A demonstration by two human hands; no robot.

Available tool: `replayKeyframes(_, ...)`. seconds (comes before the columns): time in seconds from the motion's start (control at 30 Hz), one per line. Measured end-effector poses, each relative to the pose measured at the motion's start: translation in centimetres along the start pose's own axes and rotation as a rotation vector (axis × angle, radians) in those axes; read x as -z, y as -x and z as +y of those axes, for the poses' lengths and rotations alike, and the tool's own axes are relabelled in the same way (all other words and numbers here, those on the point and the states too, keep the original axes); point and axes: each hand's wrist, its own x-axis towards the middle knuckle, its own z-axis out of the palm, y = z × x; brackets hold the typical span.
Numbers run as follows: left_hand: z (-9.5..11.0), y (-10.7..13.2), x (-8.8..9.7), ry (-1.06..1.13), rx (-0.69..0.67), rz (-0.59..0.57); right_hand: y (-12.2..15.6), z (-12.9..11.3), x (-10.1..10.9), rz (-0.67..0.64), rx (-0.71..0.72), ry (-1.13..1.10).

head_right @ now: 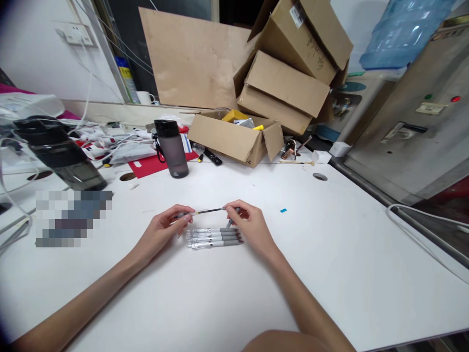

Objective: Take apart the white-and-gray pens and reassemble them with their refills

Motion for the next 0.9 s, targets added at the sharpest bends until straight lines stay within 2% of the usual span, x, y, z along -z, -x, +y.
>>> replayKeyframes(0.17, 0.1, 0.1, 0.0, -0.031, -0.015, 0.000, 0.2, 0.5, -0.5, -0.048, -0.021, 0.023)
replayKeyframes(0.47, 0.4, 0.0, 0.0, -0.049, -0.023, 0.027, 0.0, 0.3, 0.0, -0.084, -0.034, 0.017)
replayKeyframes(0.63, 0.4, -0.1, 0.2, -0.025, -0.028, 0.079, -0.4, 0.7, 0.5, 0.043, 0.017, -0.002)
replayKeyframes(0.77, 0.3, -0.1, 0.3, 0.008, -0.016, 0.098, -0.7, 0.5, 0.6, 0.147, 0.021, -0.118)
replayKeyframes(0.9, 0.4, 0.0, 0.3, 0.025, -0.006, 0.105, -0.8, 0.1, 0.6, 0.181, 0.007, -0.183)
